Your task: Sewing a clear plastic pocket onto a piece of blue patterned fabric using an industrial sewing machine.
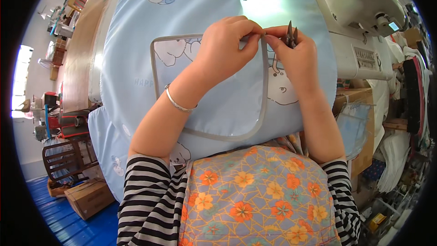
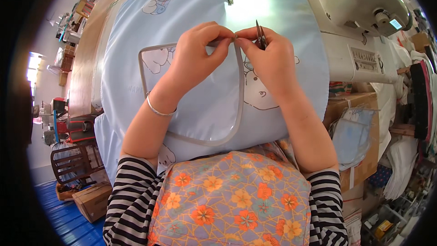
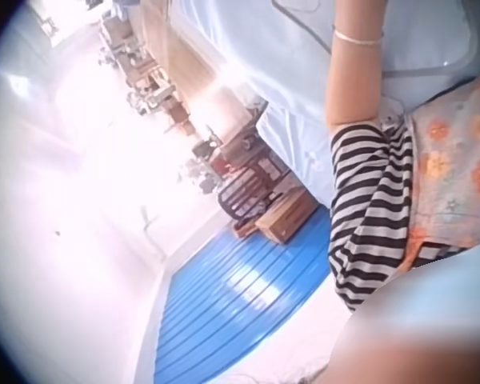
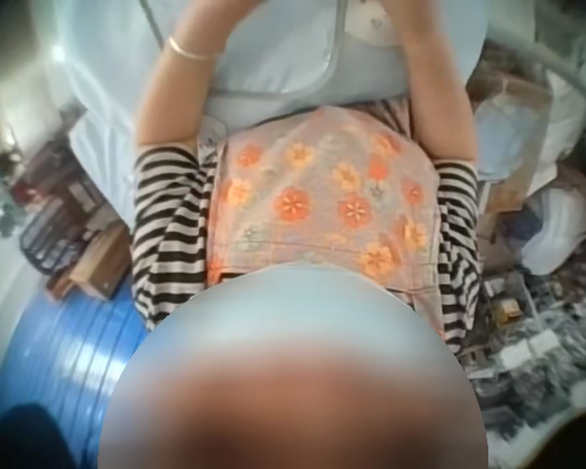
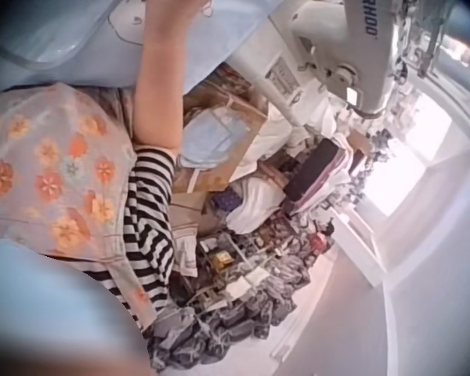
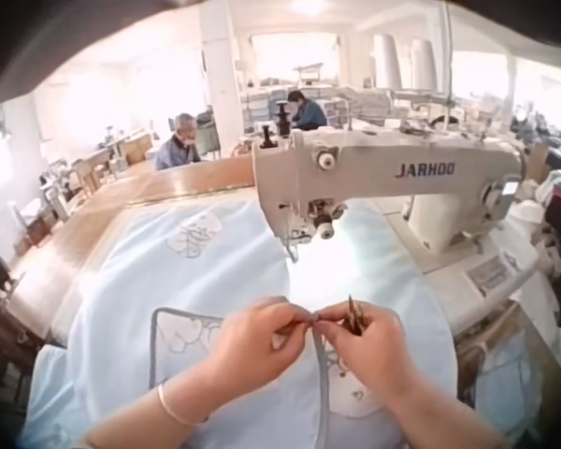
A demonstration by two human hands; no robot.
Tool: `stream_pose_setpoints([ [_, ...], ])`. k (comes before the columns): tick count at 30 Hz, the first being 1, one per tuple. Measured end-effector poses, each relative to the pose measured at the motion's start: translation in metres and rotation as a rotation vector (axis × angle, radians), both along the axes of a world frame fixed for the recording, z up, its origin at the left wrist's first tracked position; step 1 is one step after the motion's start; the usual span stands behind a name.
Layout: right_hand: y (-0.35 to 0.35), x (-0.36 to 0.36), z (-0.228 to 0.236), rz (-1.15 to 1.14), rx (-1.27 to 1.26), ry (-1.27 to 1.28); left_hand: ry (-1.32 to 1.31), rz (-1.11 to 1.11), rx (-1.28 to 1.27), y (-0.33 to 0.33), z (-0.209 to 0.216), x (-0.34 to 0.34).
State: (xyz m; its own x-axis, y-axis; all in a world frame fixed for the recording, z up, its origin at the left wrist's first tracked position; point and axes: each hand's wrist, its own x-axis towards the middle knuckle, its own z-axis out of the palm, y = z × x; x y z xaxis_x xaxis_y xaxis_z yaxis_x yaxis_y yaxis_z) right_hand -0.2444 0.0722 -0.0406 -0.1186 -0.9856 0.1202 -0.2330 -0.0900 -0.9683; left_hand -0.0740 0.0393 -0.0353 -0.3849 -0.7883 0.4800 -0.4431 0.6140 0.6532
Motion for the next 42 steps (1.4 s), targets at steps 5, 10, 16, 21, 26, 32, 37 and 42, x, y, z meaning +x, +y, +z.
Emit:
stream_pose_setpoints([
  [5,0.000,0.002,0.003,0.050,-0.010,-0.030,-0.061,0.022,-0.086,0.008,0.004,0.006],
  [10,-0.018,-0.005,0.009,0.256,-0.023,0.170,-0.291,-0.006,-0.086,-0.002,0.007,0.029],
  [16,-0.107,-0.003,-0.012,0.258,-0.045,0.346,-0.509,0.192,-0.361,-0.056,0.004,0.032],
  [21,-0.155,0.004,-0.038,0.164,-0.155,0.661,-0.605,0.097,-0.188,-0.075,-0.029,0.009],
  [26,-0.138,-0.009,-0.042,0.137,-0.376,0.779,-0.542,0.111,-0.362,-0.079,-0.053,0.009],
  [32,-0.124,-0.013,-0.043,0.197,-0.553,0.959,-0.519,0.151,-0.408,-0.084,-0.057,0.005],
  [37,-0.121,-0.016,-0.042,0.198,-0.515,0.932,-0.541,0.172,-0.366,-0.085,-0.058,0.003],
  [42,-0.106,-0.021,-0.035,0.240,-0.489,0.883,-0.549,0.148,-0.372,-0.087,-0.055,0.004],
])
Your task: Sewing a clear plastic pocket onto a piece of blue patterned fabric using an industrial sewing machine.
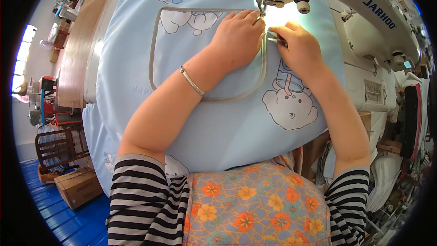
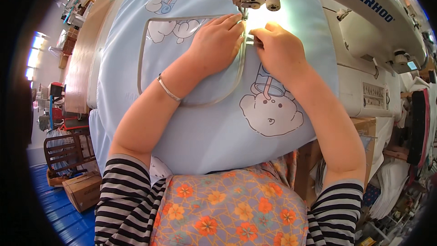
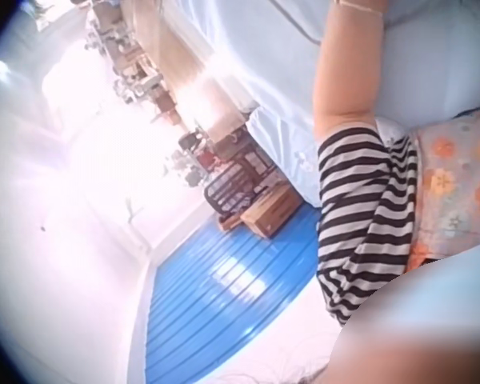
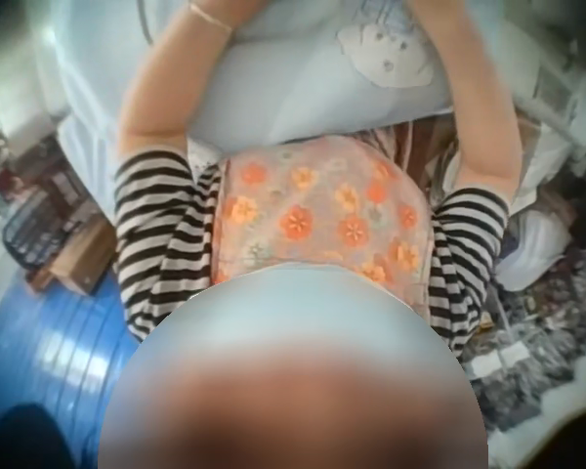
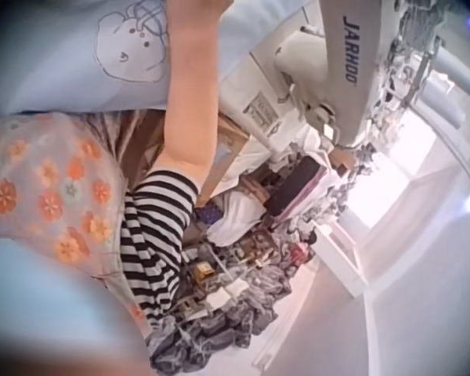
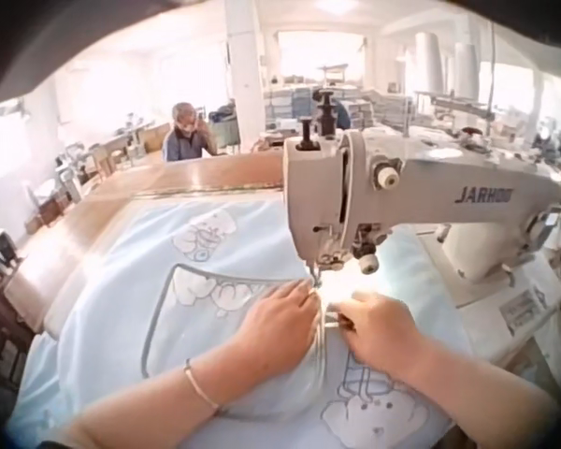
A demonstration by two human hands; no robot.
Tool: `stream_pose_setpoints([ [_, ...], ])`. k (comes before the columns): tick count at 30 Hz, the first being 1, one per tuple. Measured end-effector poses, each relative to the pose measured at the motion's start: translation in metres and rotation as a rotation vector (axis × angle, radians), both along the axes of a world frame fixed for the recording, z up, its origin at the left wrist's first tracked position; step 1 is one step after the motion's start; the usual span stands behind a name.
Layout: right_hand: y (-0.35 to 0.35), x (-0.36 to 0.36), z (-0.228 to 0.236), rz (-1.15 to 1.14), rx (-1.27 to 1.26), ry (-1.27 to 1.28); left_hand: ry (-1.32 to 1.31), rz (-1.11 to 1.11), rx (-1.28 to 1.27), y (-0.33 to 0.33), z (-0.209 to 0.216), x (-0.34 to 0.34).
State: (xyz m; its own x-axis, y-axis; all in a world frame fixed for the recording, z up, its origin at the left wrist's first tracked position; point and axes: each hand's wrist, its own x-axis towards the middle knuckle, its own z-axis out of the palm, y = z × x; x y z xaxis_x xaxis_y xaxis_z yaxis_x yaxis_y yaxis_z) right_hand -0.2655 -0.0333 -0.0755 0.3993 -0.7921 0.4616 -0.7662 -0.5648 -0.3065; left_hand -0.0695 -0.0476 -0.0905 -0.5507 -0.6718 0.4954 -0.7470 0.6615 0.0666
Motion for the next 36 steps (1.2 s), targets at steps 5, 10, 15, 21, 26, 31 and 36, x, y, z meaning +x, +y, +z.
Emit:
stream_pose_setpoints([
  [5,0.026,0.001,0.010,0.153,0.113,-0.083,0.025,-0.014,0.018,0.005,-0.003,0.000],
  [10,0.050,0.007,0.012,0.148,0.212,-0.049,0.035,-0.013,0.049,0.004,0.000,0.004],
  [15,0.051,0.010,0.016,0.122,0.168,0.018,0.061,-0.027,0.208,0.005,0.023,0.014],
  [21,0.059,0.002,0.016,0.131,0.213,0.009,0.279,0.342,0.316,0.064,0.022,0.148],
  [26,0.055,0.004,0.005,0.162,0.041,0.122,0.200,1.161,-0.049,0.148,-0.009,0.315],
  [31,0.052,0.007,-0.002,0.218,-0.127,0.060,0.839,1.143,0.313,0.217,-0.038,0.357],
  [36,0.052,0.003,-0.001,0.218,-0.109,0.075,0.711,1.248,0.338,0.222,-0.018,0.318],
])
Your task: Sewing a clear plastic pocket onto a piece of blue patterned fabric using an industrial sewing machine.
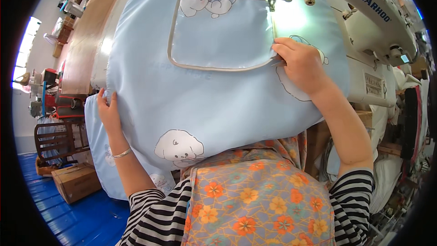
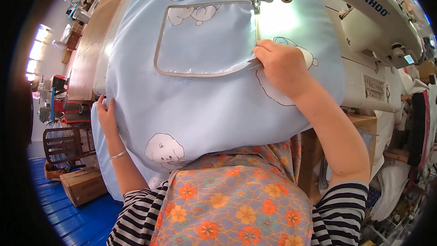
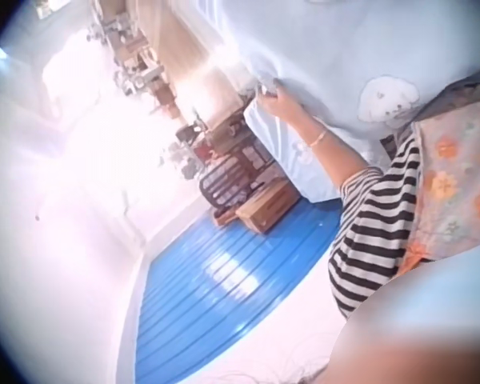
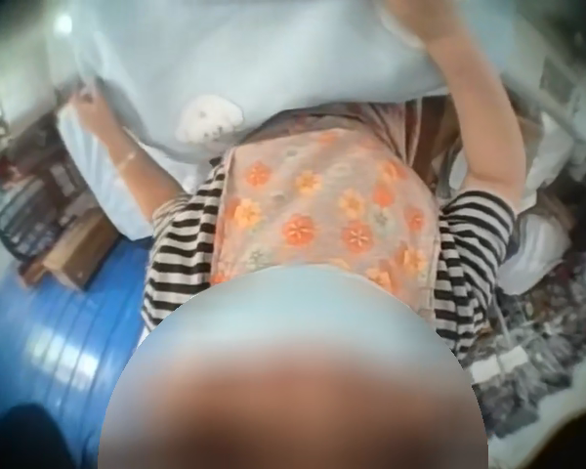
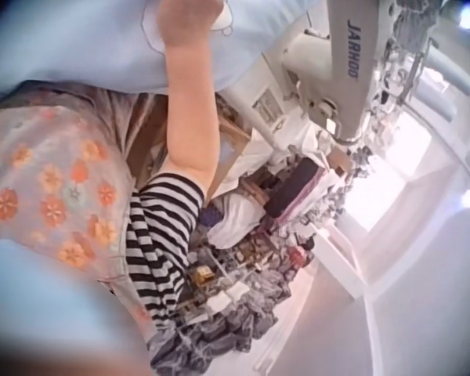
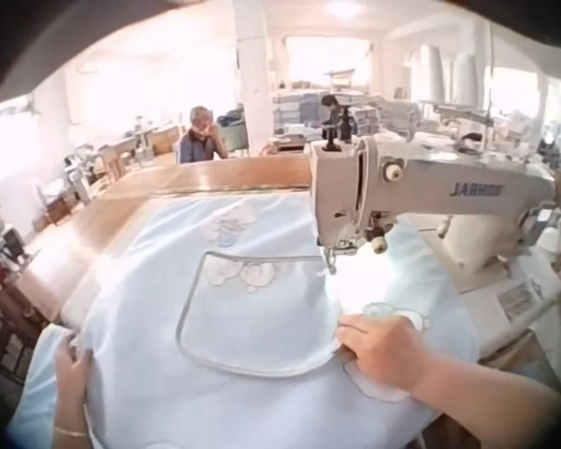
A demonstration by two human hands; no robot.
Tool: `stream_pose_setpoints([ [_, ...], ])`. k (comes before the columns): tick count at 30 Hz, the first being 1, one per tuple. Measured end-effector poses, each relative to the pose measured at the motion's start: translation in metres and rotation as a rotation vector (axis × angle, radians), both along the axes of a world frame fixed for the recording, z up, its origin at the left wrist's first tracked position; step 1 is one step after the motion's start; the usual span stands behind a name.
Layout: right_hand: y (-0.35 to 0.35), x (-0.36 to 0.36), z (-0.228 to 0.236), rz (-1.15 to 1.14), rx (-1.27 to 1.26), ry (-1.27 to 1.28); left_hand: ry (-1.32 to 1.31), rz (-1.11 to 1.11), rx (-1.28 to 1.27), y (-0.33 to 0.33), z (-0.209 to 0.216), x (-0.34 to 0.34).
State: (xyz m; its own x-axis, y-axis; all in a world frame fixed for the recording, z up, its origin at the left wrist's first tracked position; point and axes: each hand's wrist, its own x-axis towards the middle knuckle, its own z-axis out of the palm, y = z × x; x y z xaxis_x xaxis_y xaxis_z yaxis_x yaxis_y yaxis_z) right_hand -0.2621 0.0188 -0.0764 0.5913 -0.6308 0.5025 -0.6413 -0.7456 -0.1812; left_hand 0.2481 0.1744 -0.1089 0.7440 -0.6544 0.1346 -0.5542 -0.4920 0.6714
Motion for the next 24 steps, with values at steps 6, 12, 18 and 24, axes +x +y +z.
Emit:
stream_pose_setpoints([
  [6,-0.007,0.003,0.004,-0.006,-0.011,0.023,-0.665,-0.652,-0.250,-0.061,0.036,-0.105],
  [12,0.009,0.006,0.000,-0.012,0.035,-0.003,-0.572,-1.020,-0.172,-0.102,0.037,-0.166],
  [18,0.011,0.004,-0.002,-0.022,0.031,-0.005,-0.604,-0.991,-0.258,-0.094,0.037,-0.171],
  [24,0.012,0.003,0.000,-0.026,0.021,-0.001,-0.619,-1.185,-0.113,-0.127,0.079,-0.219],
])
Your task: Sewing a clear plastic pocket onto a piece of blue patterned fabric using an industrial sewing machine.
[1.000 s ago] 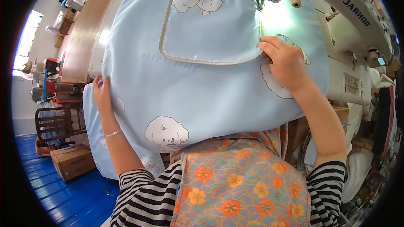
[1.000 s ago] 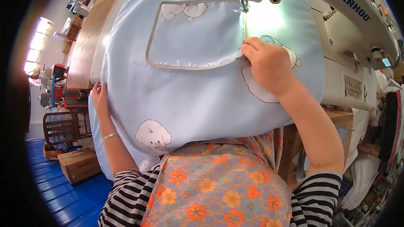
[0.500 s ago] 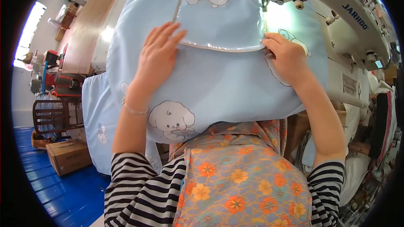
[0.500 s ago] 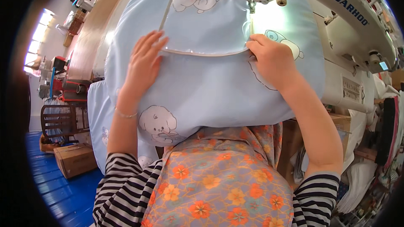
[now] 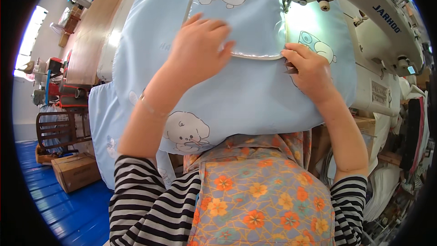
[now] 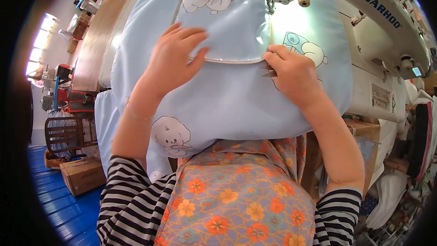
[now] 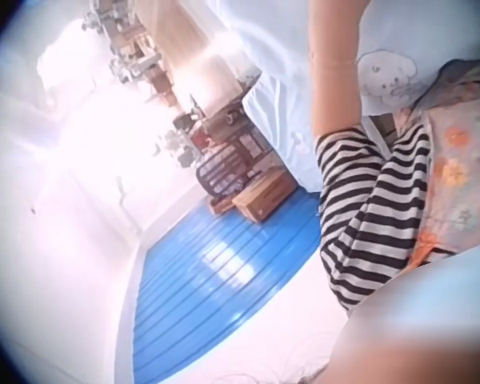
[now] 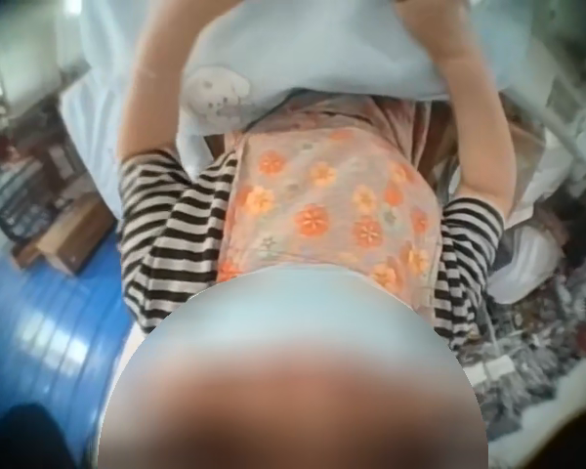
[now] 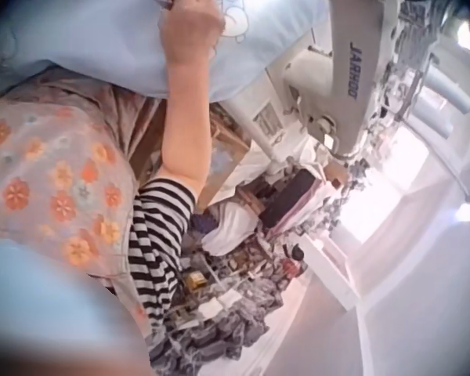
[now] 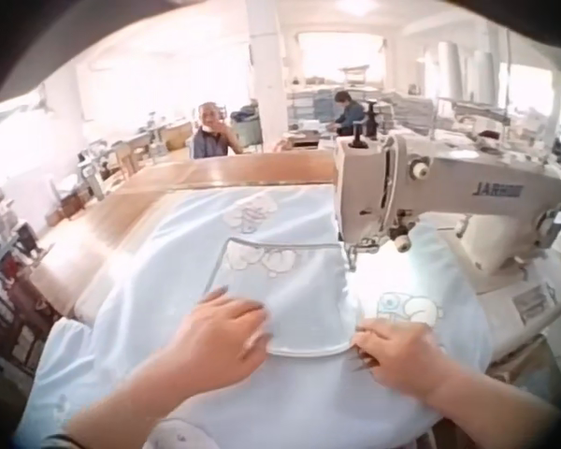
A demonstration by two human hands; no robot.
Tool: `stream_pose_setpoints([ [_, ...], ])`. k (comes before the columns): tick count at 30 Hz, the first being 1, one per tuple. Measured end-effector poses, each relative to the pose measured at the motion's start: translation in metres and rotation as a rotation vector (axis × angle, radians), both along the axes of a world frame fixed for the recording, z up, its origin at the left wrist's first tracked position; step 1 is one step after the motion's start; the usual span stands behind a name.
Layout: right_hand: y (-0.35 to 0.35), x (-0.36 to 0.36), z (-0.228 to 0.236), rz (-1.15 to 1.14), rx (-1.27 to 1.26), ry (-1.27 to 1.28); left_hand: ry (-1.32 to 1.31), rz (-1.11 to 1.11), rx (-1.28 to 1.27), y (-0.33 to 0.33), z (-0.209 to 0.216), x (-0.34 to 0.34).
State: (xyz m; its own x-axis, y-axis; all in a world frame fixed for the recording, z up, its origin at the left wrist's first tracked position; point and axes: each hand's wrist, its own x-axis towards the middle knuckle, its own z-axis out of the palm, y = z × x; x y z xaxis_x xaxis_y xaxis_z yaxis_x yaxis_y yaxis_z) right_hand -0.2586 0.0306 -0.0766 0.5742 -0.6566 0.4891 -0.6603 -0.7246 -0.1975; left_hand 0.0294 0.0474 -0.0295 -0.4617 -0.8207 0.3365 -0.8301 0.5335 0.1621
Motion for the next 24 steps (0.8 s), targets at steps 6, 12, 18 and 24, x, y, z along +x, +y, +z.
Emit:
stream_pose_setpoints([
  [6,0.002,0.001,0.003,-0.018,0.021,0.039,0.096,-0.355,0.035,-0.060,-0.035,-0.078],
  [12,0.054,-0.064,-0.006,-0.281,0.382,-0.359,0.027,-0.444,-0.023,-0.066,-0.050,-0.070],
  [18,0.134,-0.123,-0.066,-0.795,0.485,-1.316,0.060,-0.446,-0.077,-0.062,-0.045,-0.073],
  [24,0.167,-0.127,-0.082,-0.814,0.930,-1.421,0.114,-0.458,-0.095,-0.060,-0.043,-0.072],
])
